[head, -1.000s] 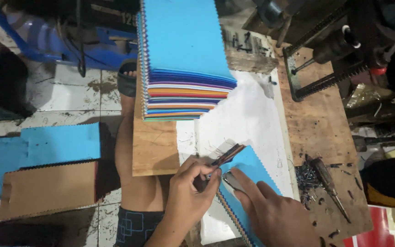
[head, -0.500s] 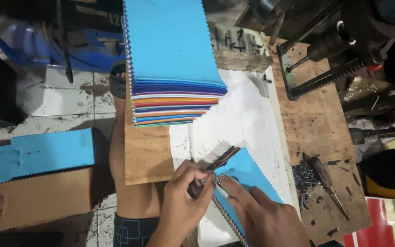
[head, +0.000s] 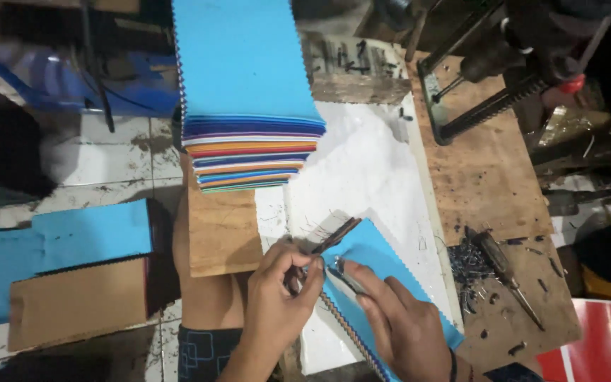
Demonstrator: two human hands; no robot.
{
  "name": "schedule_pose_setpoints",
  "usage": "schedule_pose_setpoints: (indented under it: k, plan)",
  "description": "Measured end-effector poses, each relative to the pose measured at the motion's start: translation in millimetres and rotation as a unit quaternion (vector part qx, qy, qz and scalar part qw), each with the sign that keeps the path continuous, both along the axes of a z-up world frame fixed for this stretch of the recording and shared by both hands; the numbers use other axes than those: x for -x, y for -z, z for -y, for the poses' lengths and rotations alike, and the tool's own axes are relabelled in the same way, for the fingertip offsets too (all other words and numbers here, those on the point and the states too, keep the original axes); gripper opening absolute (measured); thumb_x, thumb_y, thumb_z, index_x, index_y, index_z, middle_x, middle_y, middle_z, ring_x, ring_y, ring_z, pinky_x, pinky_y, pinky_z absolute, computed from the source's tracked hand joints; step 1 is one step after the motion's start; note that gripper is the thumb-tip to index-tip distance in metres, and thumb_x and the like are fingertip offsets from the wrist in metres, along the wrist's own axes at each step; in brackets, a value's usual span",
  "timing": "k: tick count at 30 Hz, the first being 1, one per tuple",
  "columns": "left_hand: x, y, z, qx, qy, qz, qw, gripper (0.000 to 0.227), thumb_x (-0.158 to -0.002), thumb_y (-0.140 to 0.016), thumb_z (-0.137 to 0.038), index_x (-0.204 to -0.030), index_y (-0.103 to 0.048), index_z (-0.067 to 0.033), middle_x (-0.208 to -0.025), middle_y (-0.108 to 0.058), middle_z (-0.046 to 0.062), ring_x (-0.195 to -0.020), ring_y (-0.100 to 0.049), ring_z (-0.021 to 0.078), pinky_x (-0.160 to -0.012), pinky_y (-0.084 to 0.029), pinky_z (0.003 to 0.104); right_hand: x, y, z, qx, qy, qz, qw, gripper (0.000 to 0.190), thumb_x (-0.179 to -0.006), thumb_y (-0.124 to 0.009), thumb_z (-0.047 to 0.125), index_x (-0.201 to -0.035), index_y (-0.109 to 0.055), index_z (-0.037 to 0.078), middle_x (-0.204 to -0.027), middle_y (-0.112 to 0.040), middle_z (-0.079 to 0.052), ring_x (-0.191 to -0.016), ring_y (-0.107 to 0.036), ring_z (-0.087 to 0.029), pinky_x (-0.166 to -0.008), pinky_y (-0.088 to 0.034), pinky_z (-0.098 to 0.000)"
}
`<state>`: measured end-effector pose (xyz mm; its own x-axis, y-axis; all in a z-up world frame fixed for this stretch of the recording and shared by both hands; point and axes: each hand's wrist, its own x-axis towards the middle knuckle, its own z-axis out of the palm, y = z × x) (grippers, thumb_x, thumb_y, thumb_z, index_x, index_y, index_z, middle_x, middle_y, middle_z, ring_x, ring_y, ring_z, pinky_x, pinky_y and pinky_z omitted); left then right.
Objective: Assembling fabric swatch books by stacking materials, clipping them, stapling the spine, and drilling holes for binding.
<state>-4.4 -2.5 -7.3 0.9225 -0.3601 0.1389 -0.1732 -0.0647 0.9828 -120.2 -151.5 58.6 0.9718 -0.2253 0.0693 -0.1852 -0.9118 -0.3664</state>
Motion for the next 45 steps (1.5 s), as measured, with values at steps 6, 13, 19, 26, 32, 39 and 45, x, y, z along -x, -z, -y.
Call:
schedule_pose_setpoints:
  k: [6,13,19,26,32,39,45]
  plan:
    - [5,-6,0,-0.057,-0.012,0.01,0.998,0.018,-0.094,-0.072,-0.021,-0.083,-0.061,-0.0123,-0.078,-0.058,-0.001,-0.055,-0.047,0.0099,-0.055,-0.043,0.029,-7,-47,7,-0.229,0.114,-0.038,0.966,0.057,-0.097,-0.044,0.048,-0.143,-0.062,0.021,-0.148,-0.066,0.0,-0.137,-0.061,-0.016,-0.111,-0.042,-0.0286]
    - [31,-28,-2,-0.136,-0.058,-0.101,0.984,0.036,-0.092,-0.063,-0.048,-0.111,-0.076,-0.0216,-0.112,-0.078,-0.007,-0.072,-0.065,0.0095,-0.067,-0.052,0.027,16,-92,107,-0.173,0.188,-0.031,0.966,0.051,-0.096,-0.045,0.041,-0.142,-0.062,0.026,-0.141,-0.069,-0.004,-0.124,-0.068,-0.021,-0.095,-0.053,-0.0355]
    - [122,0,6,0.034,-0.146,-0.25,0.957,0.07,-0.083,-0.069,-0.026,-0.15,-0.053,-0.0124,-0.15,-0.06,0.004,-0.133,-0.065,0.0193,-0.105,-0.054,0.034,48,-38,181,-0.002,0.122,-0.201,0.972,0.05,-0.099,-0.042,0.038,-0.149,-0.048,0.031,-0.145,-0.061,-0.002,-0.097,-0.078,-0.037,-0.078,-0.068,-0.0554]
    - [193,7,71,0.002,-0.258,0.068,0.964,0.059,-0.098,-0.047,-0.05,-0.147,-0.052,-0.0183,-0.159,-0.042,0.019,-0.148,-0.043,0.0393,-0.121,-0.043,0.048,23,-2,164,0.271,-0.099,-0.059,0.956,0.038,-0.081,-0.062,0.01,-0.116,-0.071,0.023,-0.139,-0.061,-0.013,-0.127,-0.059,-0.031,-0.109,-0.05,-0.0465]
    - [169,21,72,0.151,-0.145,-0.281,0.937,0.122,-0.067,-0.081,-0.022,-0.165,-0.009,-0.0293,-0.177,-0.003,-0.004,-0.159,-0.018,0.0153,-0.119,-0.031,0.041,45,46,163,0.321,-0.142,0.097,0.931,0.053,-0.097,-0.043,0.017,-0.148,-0.049,0.006,-0.149,-0.055,-0.015,-0.133,-0.054,-0.034,-0.113,-0.038,-0.0521]
    - [127,-17,77,0.088,-0.106,-0.338,0.931,0.118,-0.078,-0.07,-0.003,-0.165,0.002,-0.037,-0.177,0.001,-0.004,-0.161,0.0,0.007,-0.123,-0.015,0.039,52,-4,132,-0.296,0.032,0.038,0.954,0.051,-0.101,-0.04,0.047,-0.134,-0.07,0.022,-0.126,-0.078,-0.006,-0.115,-0.074,-0.02,-0.097,-0.055,-0.0336]
    - [70,-107,90,-0.112,-0.001,-0.404,0.908,0.113,-0.082,-0.066,-0.031,-0.165,0.011,-0.0371,-0.175,-0.019,-0.004,-0.153,-0.041,0.0282,-0.12,-0.041,0.055,56,27,114,-0.326,0.06,0.021,0.943,0.045,-0.103,-0.049,0.029,-0.138,-0.061,0.004,-0.128,-0.071,-0.016,-0.112,-0.073,-0.028,-0.099,-0.058,-0.0367]
